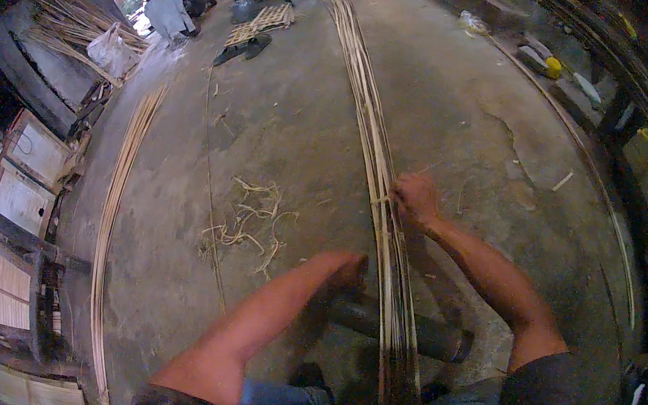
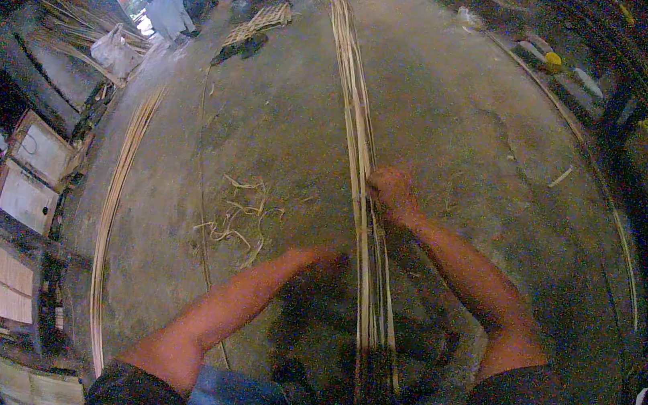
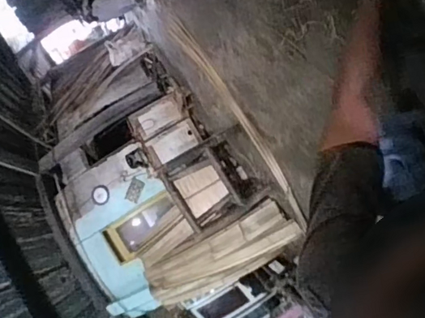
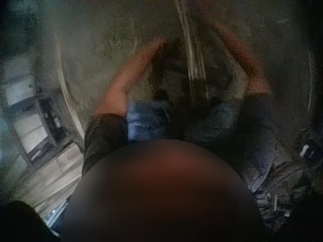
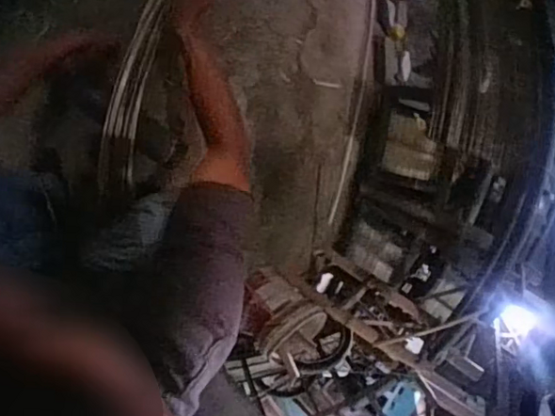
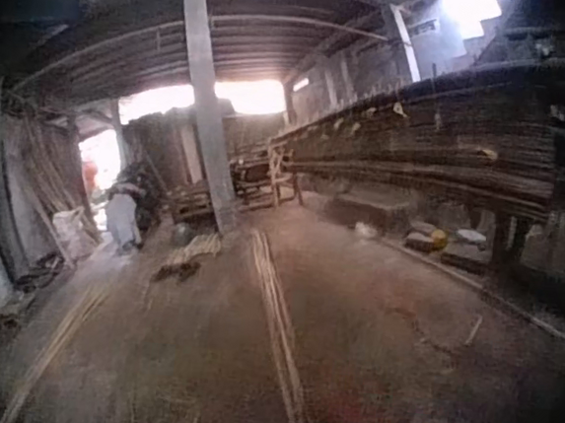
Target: The person sits on the floor and unties a bundle of bamboo strips. They then separate the strips one by one, aligning them and placing them into a neat pile on the floor.
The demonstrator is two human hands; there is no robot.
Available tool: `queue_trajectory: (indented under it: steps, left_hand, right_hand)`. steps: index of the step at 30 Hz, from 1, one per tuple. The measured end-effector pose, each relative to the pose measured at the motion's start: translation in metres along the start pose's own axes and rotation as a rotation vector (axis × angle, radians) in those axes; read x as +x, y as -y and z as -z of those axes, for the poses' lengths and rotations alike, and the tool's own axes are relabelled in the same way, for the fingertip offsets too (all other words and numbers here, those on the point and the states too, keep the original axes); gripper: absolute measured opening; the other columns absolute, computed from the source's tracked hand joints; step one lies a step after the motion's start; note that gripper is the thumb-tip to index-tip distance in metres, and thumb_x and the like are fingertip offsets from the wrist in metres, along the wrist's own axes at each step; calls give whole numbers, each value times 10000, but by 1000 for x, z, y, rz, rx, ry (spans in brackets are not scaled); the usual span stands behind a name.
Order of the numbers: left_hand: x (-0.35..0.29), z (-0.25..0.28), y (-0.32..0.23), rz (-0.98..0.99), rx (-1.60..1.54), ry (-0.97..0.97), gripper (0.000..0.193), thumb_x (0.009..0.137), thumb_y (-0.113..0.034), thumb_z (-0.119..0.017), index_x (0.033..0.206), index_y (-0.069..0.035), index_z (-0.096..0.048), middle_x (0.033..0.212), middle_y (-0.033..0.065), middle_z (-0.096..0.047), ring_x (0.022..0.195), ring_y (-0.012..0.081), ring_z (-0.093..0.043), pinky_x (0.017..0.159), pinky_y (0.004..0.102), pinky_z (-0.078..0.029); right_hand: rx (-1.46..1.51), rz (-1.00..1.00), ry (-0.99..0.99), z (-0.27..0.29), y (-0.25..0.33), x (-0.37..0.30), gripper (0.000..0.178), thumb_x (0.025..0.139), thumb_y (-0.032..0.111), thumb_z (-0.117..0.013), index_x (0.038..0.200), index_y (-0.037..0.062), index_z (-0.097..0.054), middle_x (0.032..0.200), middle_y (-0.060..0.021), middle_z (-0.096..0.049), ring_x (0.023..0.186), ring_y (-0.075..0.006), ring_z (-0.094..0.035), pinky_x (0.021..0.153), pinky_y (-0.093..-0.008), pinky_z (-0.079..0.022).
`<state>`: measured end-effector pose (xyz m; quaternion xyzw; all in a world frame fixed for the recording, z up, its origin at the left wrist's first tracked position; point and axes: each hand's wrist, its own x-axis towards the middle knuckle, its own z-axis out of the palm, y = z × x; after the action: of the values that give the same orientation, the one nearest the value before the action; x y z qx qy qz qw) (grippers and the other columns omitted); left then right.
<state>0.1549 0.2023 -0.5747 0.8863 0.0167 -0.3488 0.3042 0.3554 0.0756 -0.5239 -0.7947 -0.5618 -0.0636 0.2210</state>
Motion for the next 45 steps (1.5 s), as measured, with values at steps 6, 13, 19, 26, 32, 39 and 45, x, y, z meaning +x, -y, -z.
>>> queue_trajectory:
  steps: [6,13,19,26,32,39,45]
  left_hand:
    - [37,18,-10,87,136,126,322,762,-323,-663,974,-80,-667,903,131,-686,833,272,-648,721,423,-514]
    - [30,-16,34,-5,-51,-93,326,746,-312,-672,977,-81,-671,912,129,-685,831,279,-652,715,423,-520]
    - [25,-13,21,-102,142,-209,337,725,-308,-688,980,-88,-674,918,126,-686,848,284,-654,728,429,-522]
    - [38,-8,13,-123,245,-201,420,712,-321,-701,1076,-117,-651,1009,106,-668,920,282,-638,773,438,-507]
    - [44,-2,3,-117,252,-156,461,718,-336,-701,1118,-119,-627,1066,105,-642,972,282,-612,818,441,-483]
    - [60,8,-12,-151,241,-155,509,725,-354,-702,1166,-121,-600,1132,103,-612,1031,282,-581,870,444,-455]
    - [51,-4,11,-113,216,-83,552,731,-369,-702,1208,-123,-577,1189,101,-586,1082,282,-555,914,447,-431]
  right_hand:
    - [-57,-325,285,-1,-64,-22,119,791,96,-593,880,70,-669,973,-142,-651,844,-351,-626,755,-463,-484]
    - [297,-321,295,-33,-10,13,161,784,155,-604,903,57,-647,863,-177,-624,809,-358,-595,717,-437,-478]
    - [576,-334,219,-51,-16,2,224,810,207,-606,972,54,-625,815,-164,-603,777,-371,-563,722,-415,-478]
    - [436,-397,188,-26,24,-4,173,820,135,-595,969,49,-615,980,-173,-622,920,-392,-589,751,-448,-486]
    - [447,-213,476,-19,21,-1,198,821,140,-586,946,-9,-627,827,-200,-647,761,-375,-618,690,-467,-488]
    - [557,-286,733,3,9,6,258,862,290,-577,808,44,-635,680,-23,-572,566,-166,-545,491,-336,-435]
    - [1440,-514,-135,148,111,65,235,884,342,-575,869,118,-645,654,24,-517,585,-139,-431,533,-327,-372]
